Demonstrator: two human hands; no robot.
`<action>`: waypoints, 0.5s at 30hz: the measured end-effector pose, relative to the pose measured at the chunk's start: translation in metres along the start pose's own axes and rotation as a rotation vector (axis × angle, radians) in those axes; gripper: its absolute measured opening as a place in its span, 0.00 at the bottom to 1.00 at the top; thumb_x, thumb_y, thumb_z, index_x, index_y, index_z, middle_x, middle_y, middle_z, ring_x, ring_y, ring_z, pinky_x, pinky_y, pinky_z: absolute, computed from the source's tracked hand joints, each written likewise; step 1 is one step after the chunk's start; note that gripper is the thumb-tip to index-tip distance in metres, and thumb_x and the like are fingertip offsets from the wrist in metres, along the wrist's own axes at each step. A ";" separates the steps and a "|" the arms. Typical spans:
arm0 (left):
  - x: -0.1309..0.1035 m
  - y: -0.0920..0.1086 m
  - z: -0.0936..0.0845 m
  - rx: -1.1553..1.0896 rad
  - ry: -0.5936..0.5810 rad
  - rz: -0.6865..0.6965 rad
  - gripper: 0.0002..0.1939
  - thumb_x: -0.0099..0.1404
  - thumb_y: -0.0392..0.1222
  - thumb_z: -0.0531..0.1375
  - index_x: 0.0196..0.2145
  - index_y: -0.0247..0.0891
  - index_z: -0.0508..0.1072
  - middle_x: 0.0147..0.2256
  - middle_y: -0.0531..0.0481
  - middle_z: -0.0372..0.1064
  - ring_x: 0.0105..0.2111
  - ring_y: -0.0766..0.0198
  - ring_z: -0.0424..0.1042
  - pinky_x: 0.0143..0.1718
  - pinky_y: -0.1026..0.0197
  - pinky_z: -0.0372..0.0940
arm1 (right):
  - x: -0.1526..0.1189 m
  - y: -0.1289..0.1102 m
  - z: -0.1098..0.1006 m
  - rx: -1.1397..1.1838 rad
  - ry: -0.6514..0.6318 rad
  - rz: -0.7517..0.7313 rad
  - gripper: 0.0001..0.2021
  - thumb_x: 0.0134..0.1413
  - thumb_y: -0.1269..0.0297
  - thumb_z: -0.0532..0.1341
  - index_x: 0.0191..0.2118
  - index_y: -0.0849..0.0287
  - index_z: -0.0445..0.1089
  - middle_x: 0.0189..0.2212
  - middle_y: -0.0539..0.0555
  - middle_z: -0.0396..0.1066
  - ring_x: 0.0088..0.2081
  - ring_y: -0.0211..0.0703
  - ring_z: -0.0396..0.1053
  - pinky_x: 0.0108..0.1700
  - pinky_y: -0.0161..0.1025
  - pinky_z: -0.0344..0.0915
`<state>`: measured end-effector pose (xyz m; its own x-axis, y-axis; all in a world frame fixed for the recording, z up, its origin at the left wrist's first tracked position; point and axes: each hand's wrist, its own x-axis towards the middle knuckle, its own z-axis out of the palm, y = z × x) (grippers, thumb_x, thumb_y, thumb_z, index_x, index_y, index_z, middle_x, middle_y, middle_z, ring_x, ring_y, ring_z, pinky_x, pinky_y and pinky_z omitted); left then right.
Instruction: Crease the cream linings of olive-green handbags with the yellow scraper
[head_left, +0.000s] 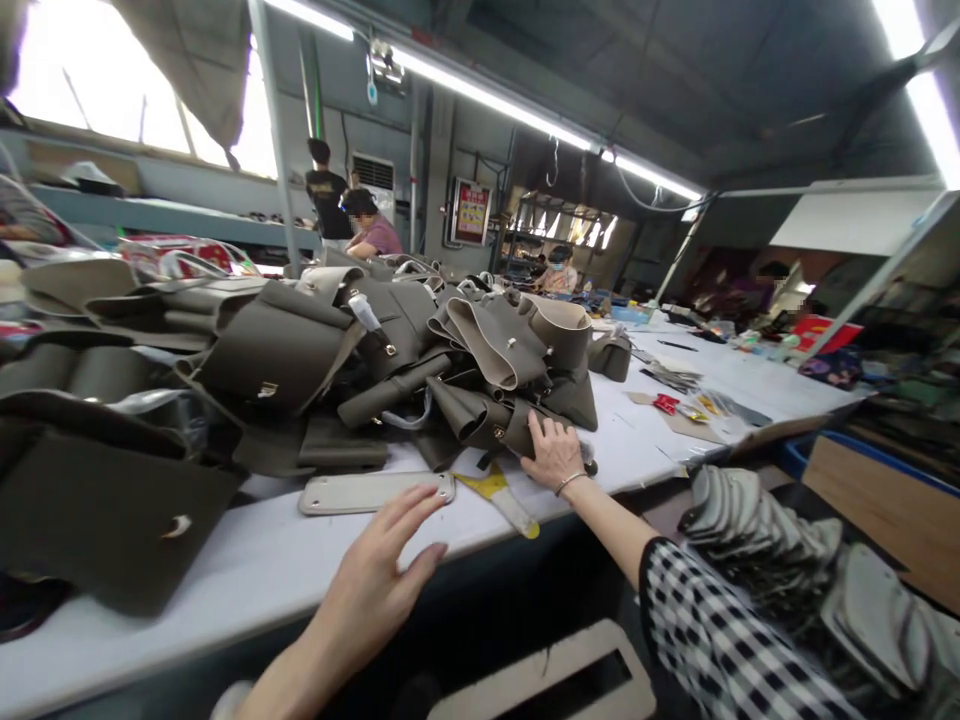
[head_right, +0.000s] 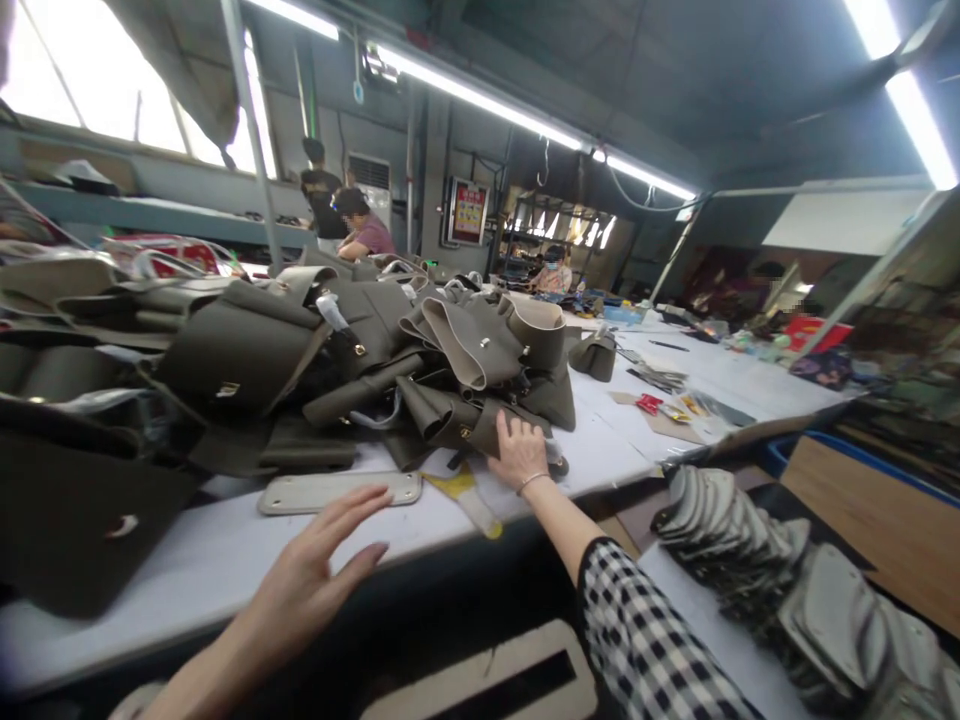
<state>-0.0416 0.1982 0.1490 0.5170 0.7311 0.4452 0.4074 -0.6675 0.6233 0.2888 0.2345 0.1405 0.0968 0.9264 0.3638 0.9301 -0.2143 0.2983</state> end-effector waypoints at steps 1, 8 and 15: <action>0.028 0.004 0.009 0.085 -0.011 0.097 0.23 0.67 0.46 0.56 0.60 0.44 0.68 0.63 0.46 0.62 0.64 0.49 0.59 0.63 0.44 0.58 | 0.000 0.003 -0.001 -0.004 -0.001 -0.030 0.42 0.54 0.52 0.62 0.68 0.69 0.49 0.48 0.67 0.66 0.46 0.59 0.63 0.45 0.49 0.54; 0.178 0.001 0.084 0.573 -0.087 0.406 0.39 0.62 0.40 0.63 0.68 0.46 0.53 0.69 0.46 0.47 0.68 0.44 0.44 0.67 0.36 0.39 | 0.017 0.045 -0.016 -0.038 0.021 -0.073 0.25 0.59 0.69 0.53 0.62 0.65 0.60 0.44 0.64 0.69 0.43 0.55 0.65 0.42 0.46 0.54; 0.202 -0.012 0.116 0.556 -0.063 0.314 0.42 0.65 0.31 0.55 0.69 0.58 0.41 0.67 0.48 0.54 0.64 0.35 0.53 0.59 0.30 0.51 | 0.035 0.161 -0.071 -0.011 0.104 0.231 0.22 0.62 0.70 0.48 0.60 0.64 0.62 0.50 0.69 0.67 0.48 0.62 0.67 0.44 0.50 0.58</action>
<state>0.1455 0.3380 0.1570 0.7112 0.4908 0.5033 0.5504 -0.8341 0.0355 0.4167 0.2106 0.2636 0.2684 0.8160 0.5120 0.8835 -0.4203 0.2067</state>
